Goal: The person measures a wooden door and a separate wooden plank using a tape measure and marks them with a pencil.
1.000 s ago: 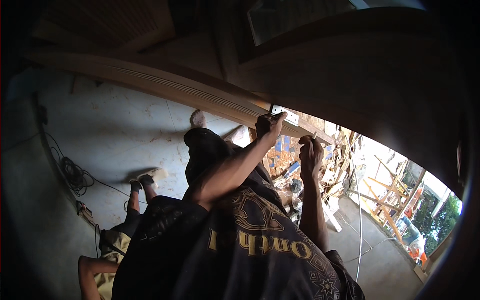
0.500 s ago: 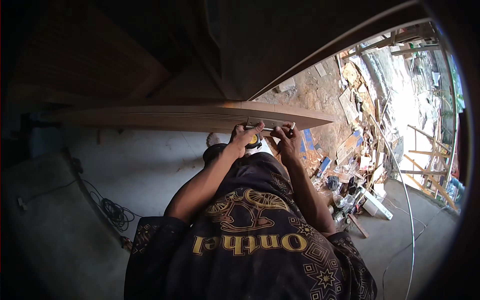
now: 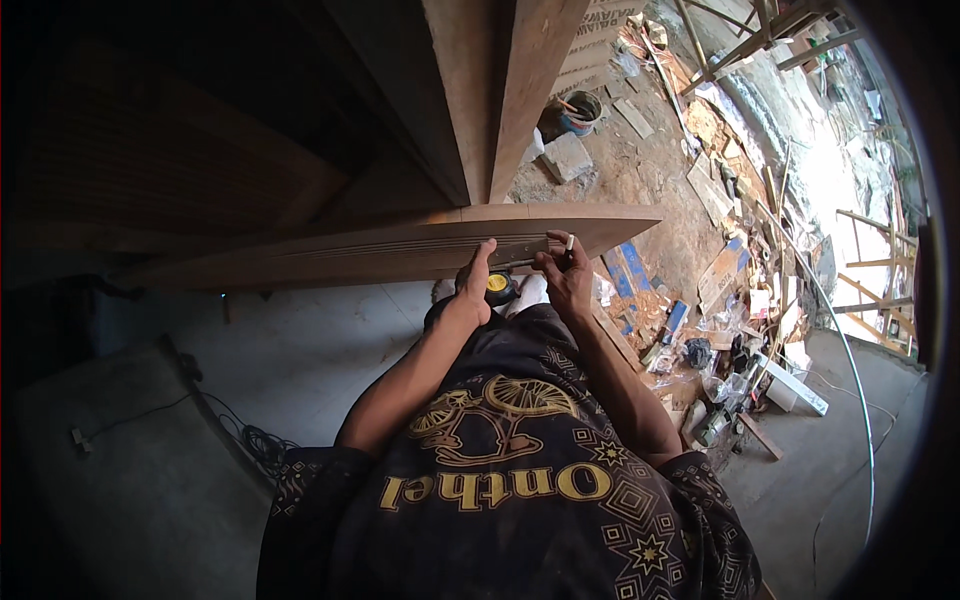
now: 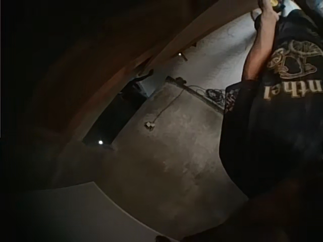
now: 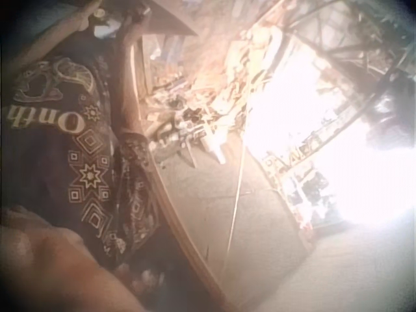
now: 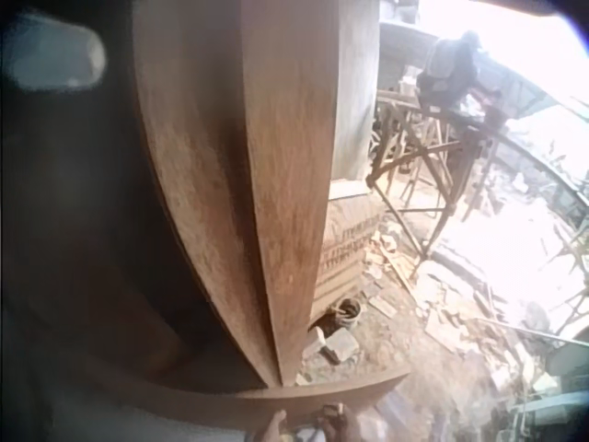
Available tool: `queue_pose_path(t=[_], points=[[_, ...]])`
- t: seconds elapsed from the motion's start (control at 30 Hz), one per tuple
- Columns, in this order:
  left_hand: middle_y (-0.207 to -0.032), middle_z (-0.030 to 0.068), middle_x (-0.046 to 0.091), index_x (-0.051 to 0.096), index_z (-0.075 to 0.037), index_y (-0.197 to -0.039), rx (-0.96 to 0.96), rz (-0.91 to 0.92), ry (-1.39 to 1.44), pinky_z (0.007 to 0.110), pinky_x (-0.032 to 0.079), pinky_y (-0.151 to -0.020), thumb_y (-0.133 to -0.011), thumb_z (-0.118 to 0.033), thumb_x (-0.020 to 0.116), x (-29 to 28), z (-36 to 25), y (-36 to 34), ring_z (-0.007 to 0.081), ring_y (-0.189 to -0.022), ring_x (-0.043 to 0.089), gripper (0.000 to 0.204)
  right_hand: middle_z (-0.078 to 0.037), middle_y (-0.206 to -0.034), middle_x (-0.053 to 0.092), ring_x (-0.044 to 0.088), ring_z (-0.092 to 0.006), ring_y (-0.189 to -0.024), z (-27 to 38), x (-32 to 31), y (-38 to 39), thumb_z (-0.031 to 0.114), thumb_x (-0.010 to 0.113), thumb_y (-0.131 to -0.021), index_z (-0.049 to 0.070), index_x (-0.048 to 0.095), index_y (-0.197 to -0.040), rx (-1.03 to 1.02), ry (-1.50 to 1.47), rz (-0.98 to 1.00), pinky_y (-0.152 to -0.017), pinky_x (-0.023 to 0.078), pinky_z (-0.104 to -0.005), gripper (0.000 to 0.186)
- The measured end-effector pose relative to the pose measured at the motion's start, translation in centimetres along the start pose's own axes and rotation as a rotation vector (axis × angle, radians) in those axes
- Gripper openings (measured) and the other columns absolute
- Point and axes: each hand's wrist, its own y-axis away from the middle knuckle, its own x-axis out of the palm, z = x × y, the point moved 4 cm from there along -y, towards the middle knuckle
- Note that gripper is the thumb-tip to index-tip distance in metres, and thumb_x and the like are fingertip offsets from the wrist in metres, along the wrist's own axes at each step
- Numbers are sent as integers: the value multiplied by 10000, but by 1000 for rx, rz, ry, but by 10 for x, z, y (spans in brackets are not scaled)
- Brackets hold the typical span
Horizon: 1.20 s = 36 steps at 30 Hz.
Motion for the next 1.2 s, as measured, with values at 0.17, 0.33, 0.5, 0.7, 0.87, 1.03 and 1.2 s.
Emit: queue_pose_path(t=[0.17, 0.33, 0.5, 0.7, 0.87, 1.03, 1.2], points=[[-921, 112, 697, 651, -112, -1206, 12, 31, 50, 412, 634, -670, -902, -516, 741, 11, -8, 18, 259, -743, 712, 513, -73, -882, 751, 721, -137, -818, -1, -1, 4, 31, 723, -962, 54, 640, -1264, -12, 55, -15, -750, 560, -308, 314], [-959, 102, 700, 650, -117, -1192, -90, 43, 68, 426, 626, -671, -923, -471, 727, 17, -11, 33, 243, -783, 701, 451, -105, -899, 757, 741, -154, -835, 2, -1, 9, 33, 725, -955, 89, 655, -1255, -55, 137, -38, -756, 562, -325, 312], [-980, 79, 702, 650, -135, -1172, -116, 55, 123, 459, 617, -695, -928, -442, 717, 11, -5, 28, 231, -820, 686, 398, -106, -904, 769, 744, -152, -822, 16, 0, 15, 30, 726, -984, 54, 642, -1245, -240, 344, -54, -703, 565, -306, 275], [-981, 70, 707, 652, -141, -1175, -164, 46, 151, 464, 602, -706, -950, -442, 700, 12, -6, 34, 228, -823, 679, 380, -158, -906, 753, 767, -225, -827, 28, -1, 20, 60, 753, -963, 61, 646, -1214, -363, 484, -28, -715, 572, -350, 273], [-1004, 65, 718, 669, -128, -1151, -100, 142, 165, 432, 608, -719, -960, -451, 717, 9, -3, 34, 220, -835, 696, 378, -126, -868, 743, 744, -205, -792, 37, 1, 22, 96, 743, -984, 40, 656, -1135, -330, 358, -62, -697, 566, -337, 183], [-1065, 8, 690, 692, -112, -1121, 296, 180, -22, 314, 524, -868, -960, -397, 763, 10, -10, 35, 132, -1008, 636, 334, -54, -799, 694, 545, -92, -517, 12, -3, 20, 244, 761, -1002, 41, 677, -1102, 422, -273, -30, -479, 420, -247, 241], [-1099, 3, 686, 695, -85, -1119, 388, 221, -117, 279, 491, -888, -986, -393, 759, 9, -8, 35, 105, -1019, 627, 341, -23, -727, 637, 452, -62, -456, 9, 0, 19, 296, 769, -999, 46, 690, -1054, 406, -278, -79, -418, 339, -242, 268]])
